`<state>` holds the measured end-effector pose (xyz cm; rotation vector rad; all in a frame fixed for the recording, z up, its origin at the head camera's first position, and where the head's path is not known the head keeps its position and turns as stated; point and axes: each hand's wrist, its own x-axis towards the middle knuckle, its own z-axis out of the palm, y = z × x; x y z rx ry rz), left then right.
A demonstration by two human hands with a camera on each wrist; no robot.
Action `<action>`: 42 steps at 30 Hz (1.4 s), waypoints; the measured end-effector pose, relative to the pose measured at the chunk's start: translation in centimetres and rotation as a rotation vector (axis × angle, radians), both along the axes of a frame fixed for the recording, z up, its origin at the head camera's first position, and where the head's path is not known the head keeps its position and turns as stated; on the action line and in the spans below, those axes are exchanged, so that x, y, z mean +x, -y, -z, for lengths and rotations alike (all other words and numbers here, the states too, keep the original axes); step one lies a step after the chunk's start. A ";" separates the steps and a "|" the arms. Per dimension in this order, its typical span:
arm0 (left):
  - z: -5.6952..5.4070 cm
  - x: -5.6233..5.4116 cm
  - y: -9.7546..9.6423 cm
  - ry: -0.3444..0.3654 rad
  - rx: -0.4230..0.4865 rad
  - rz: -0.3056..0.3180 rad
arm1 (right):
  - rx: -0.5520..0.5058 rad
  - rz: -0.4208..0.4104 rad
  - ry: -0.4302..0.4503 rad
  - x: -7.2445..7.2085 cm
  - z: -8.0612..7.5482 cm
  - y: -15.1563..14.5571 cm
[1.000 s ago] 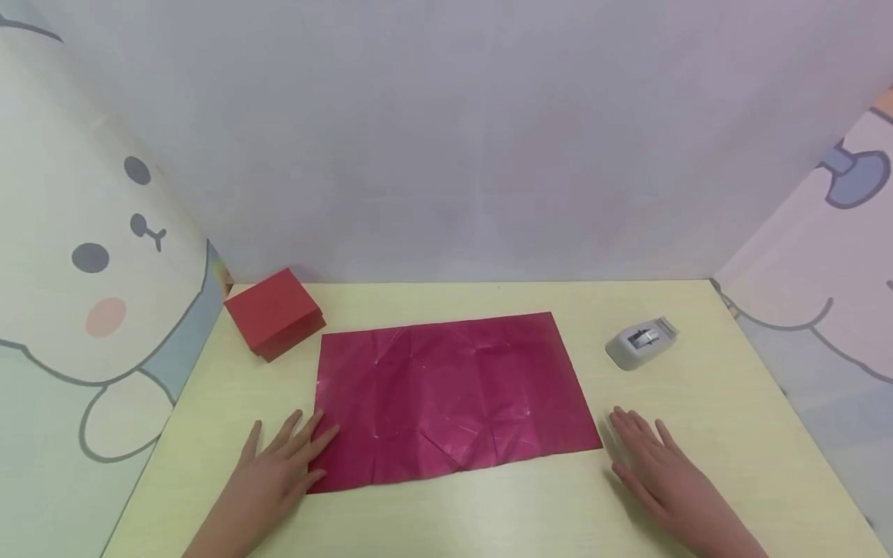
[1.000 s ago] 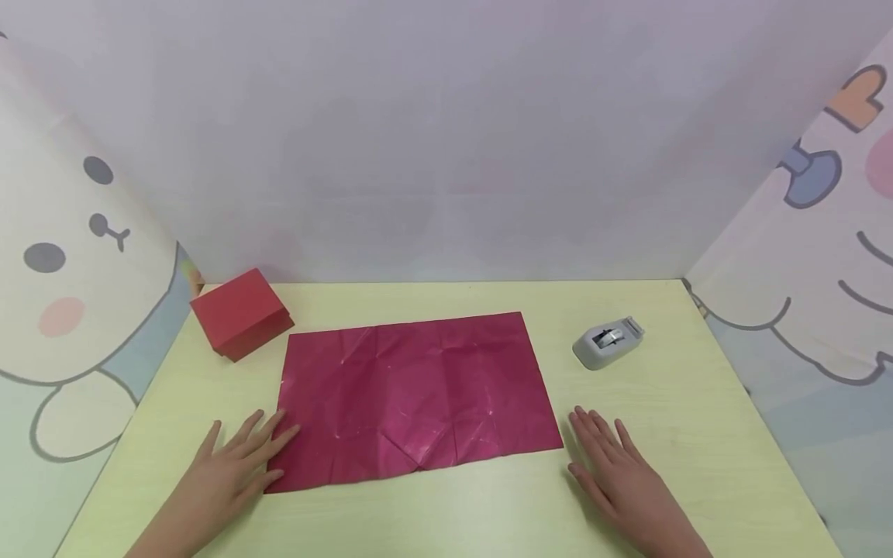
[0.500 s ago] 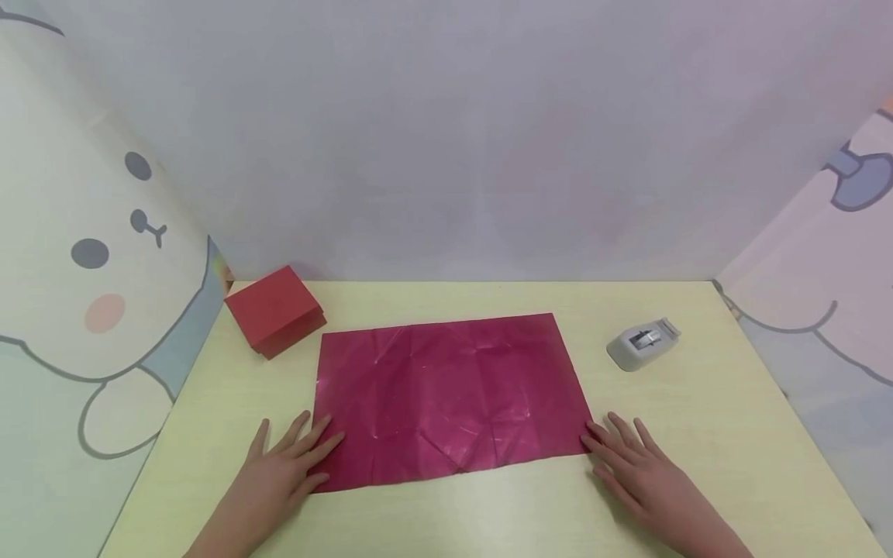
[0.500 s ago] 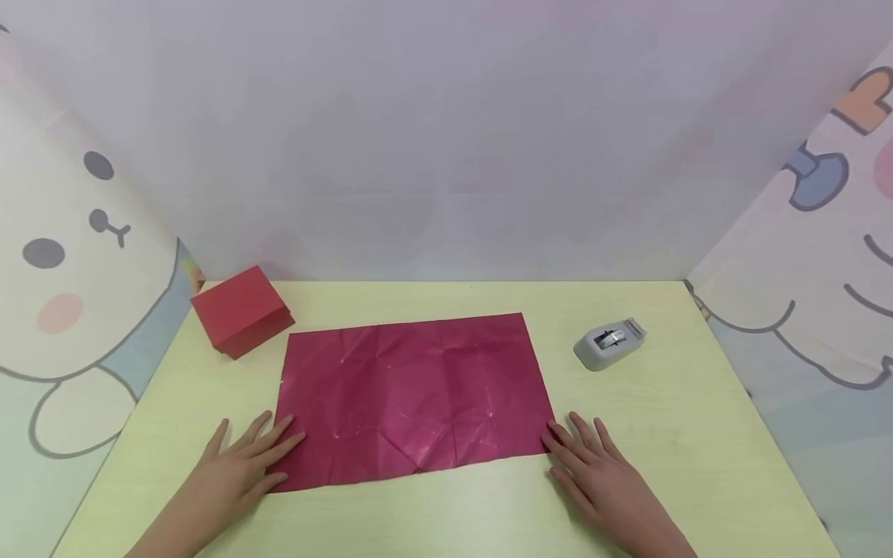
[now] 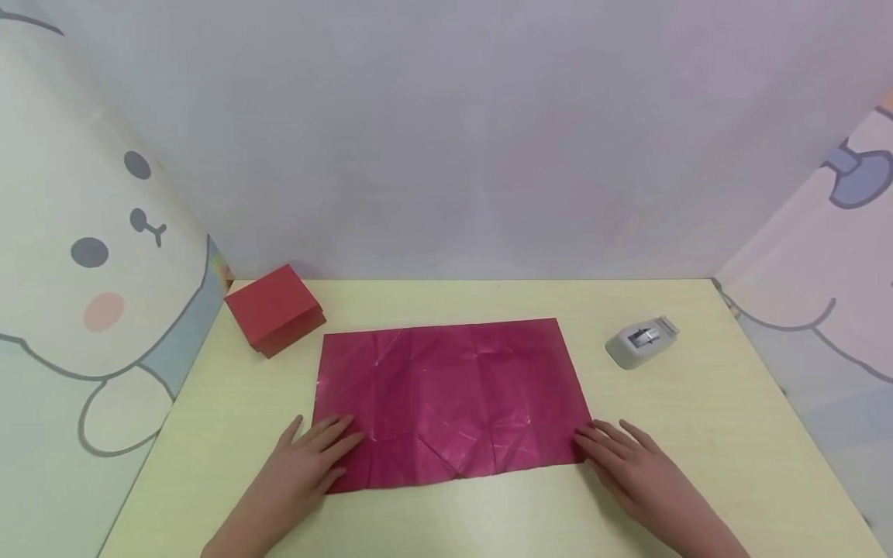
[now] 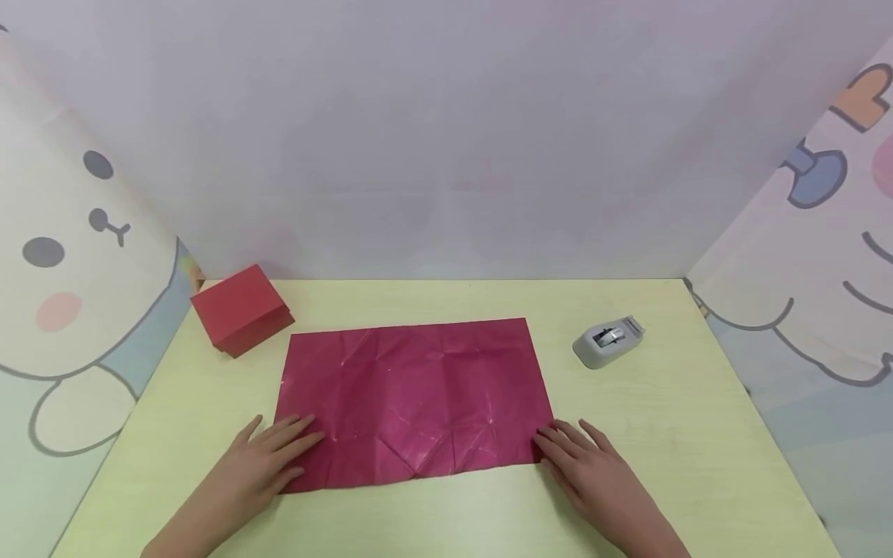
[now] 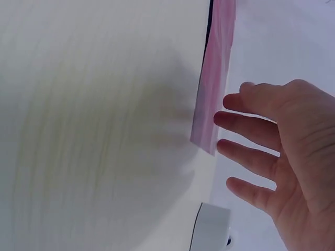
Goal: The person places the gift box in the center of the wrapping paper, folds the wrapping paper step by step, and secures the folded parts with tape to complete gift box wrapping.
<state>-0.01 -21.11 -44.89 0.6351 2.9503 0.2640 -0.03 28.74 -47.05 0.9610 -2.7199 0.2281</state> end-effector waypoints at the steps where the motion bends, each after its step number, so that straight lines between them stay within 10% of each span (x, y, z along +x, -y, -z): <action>1: 0.1 -0.1 -0.2 0.009 0.013 0.007 | 0.000 -0.008 -0.008 -0.1 0.0 0.2; 17: -0.1 -0.4 -1.2 0.039 0.063 0.070 | 0.019 -0.034 0.007 0.3 -0.7 0.3; 23: -0.5 -0.8 -3.3 -0.051 0.022 0.141 | 0.027 -0.007 0.004 -0.6 -1.6 2.2; 31: -0.1 -1.8 -6.9 0.015 0.050 0.233 | 0.003 0.040 0.075 -2.0 -1.1 5.3; 42: 0.5 -1.7 -6.7 0.099 0.090 0.174 | 0.000 0.073 0.191 -2.2 -0.4 5.3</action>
